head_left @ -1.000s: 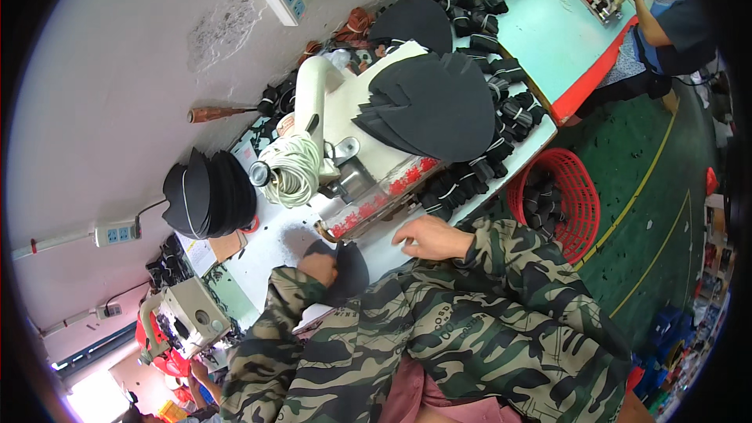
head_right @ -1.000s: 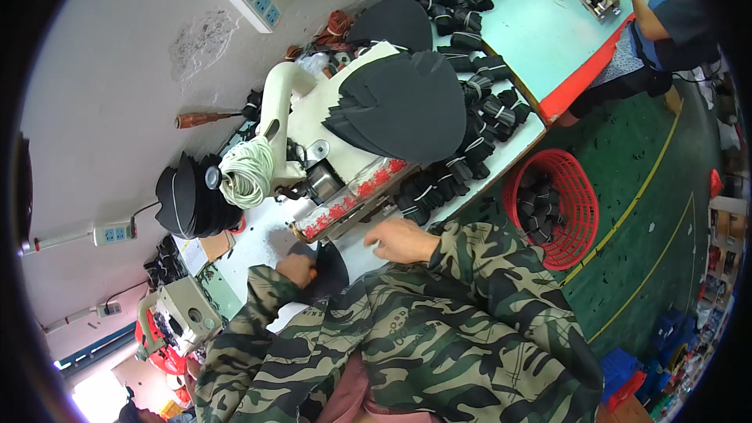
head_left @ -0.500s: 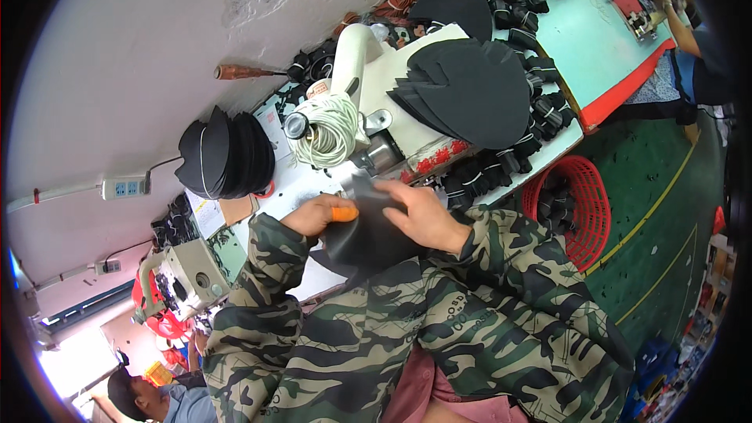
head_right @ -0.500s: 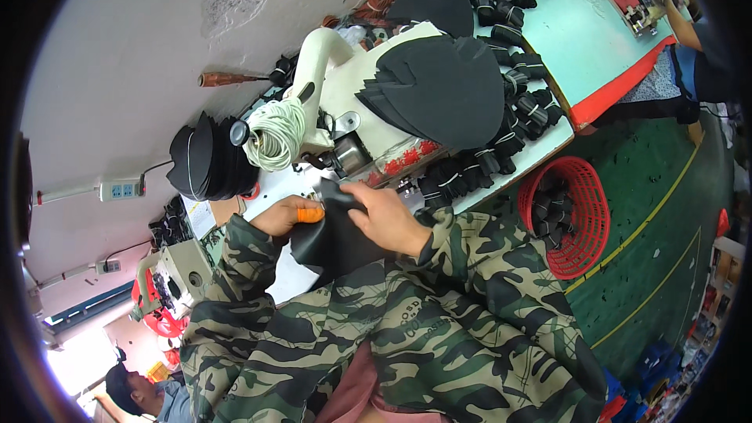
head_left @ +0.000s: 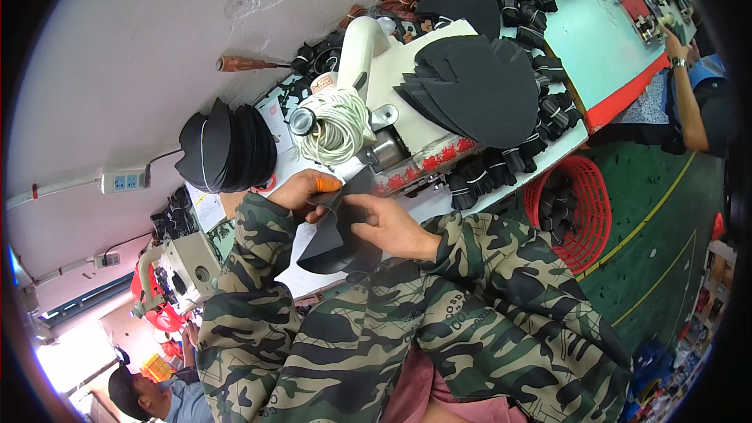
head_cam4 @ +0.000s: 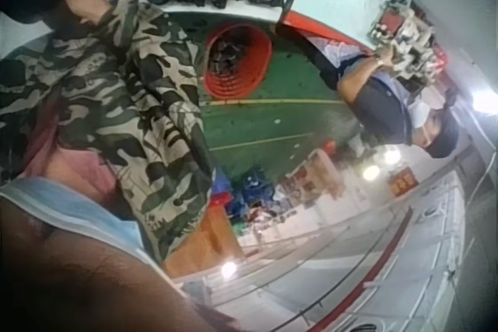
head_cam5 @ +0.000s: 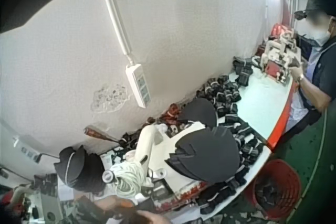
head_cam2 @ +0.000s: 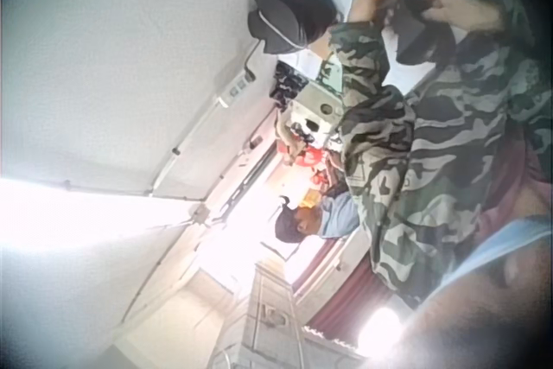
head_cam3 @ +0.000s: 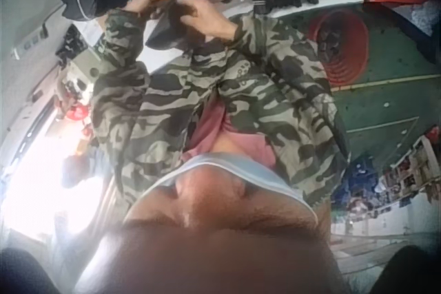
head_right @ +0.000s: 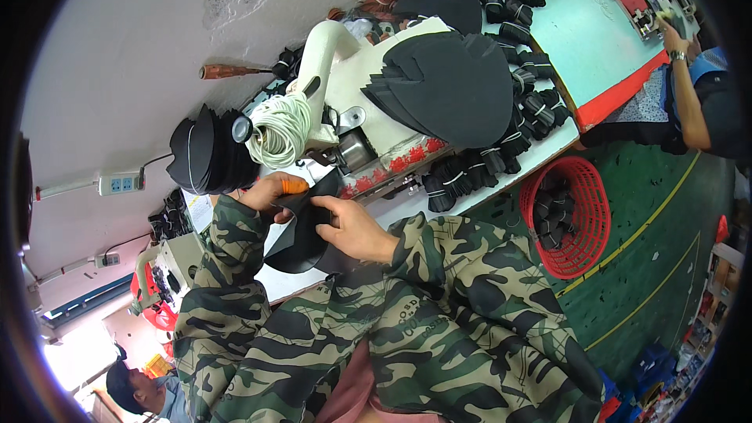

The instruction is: The worker is trimming and skiving the edges of black synthetic shoe components using an industrial trimming machine and a manual blade at a factory workbench.

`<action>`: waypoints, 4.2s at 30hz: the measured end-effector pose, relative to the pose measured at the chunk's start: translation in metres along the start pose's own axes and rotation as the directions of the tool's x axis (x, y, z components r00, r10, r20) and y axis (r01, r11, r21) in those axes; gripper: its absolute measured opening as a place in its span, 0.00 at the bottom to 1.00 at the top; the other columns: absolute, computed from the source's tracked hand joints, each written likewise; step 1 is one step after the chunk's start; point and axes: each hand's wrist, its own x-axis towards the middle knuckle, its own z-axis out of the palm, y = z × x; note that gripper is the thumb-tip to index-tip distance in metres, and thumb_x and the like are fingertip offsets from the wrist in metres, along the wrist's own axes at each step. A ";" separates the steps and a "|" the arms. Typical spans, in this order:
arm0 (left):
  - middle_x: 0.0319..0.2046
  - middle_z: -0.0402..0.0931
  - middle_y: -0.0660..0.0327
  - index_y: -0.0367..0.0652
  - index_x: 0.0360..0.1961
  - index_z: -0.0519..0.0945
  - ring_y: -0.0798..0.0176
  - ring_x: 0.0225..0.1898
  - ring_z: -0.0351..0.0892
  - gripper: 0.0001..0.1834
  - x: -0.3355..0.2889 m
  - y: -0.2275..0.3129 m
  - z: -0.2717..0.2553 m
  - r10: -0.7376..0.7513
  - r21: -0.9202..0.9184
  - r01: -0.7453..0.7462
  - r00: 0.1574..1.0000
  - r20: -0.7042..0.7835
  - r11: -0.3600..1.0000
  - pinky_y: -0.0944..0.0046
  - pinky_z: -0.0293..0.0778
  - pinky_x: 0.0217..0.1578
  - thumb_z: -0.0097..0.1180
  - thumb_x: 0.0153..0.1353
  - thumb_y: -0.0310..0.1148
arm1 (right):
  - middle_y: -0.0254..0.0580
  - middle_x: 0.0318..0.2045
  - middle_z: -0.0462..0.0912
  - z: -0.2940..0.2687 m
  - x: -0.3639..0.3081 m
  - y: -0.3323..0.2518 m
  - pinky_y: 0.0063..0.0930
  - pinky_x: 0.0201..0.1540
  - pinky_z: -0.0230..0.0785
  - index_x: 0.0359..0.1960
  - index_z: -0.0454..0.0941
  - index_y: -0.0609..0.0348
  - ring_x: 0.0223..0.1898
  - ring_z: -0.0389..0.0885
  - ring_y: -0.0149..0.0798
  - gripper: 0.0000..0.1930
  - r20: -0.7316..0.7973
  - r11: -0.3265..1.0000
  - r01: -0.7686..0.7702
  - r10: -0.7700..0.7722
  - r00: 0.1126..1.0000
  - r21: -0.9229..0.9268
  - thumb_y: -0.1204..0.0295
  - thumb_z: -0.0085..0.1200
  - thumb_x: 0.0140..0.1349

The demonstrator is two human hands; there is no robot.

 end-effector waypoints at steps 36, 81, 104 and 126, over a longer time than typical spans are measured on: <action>0.17 0.76 0.58 0.30 0.41 0.77 0.68 0.12 0.76 0.11 0.023 -0.001 0.071 0.389 0.317 -0.269 0.819 -0.422 0.909 0.70 0.68 0.13 0.47 0.68 0.28 | 0.55 0.28 0.79 -0.068 -0.022 -0.051 0.40 0.33 0.70 0.54 0.73 0.63 0.27 0.77 0.51 0.22 -0.263 0.703 0.139 -0.431 0.863 -0.698 0.79 0.53 0.55; 0.40 0.78 0.56 0.48 0.42 0.78 0.47 0.39 0.82 0.18 0.053 -0.149 0.016 0.439 0.939 0.270 0.832 -0.339 0.213 0.47 0.77 0.36 0.65 0.49 0.38 | 0.51 0.27 0.77 -0.069 -0.115 -0.222 0.32 0.20 0.62 0.27 0.76 0.68 0.20 0.71 0.41 0.08 0.541 0.582 0.699 -0.776 0.325 0.416 0.75 0.50 0.63; 0.29 0.78 0.62 0.34 0.44 0.79 0.69 0.22 0.78 0.14 0.021 -0.046 0.027 0.390 0.251 -0.371 0.921 -0.028 0.894 0.72 0.72 0.22 0.52 0.67 0.35 | 0.55 0.37 0.83 -0.065 -0.024 -0.027 0.39 0.45 0.74 0.43 0.79 0.59 0.40 0.82 0.55 0.14 0.018 0.785 0.158 -0.185 0.983 -0.599 0.73 0.56 0.53; 0.21 0.75 0.58 0.38 0.43 0.78 0.65 0.11 0.68 0.13 0.036 0.014 0.046 0.322 0.421 -0.197 0.913 -0.252 0.886 0.67 0.62 0.12 0.52 0.65 0.36 | 0.46 0.39 0.85 -0.081 -0.005 -0.007 0.26 0.43 0.73 0.49 0.78 0.64 0.38 0.82 0.31 0.19 0.081 0.883 0.126 -0.101 0.992 -0.452 0.70 0.59 0.57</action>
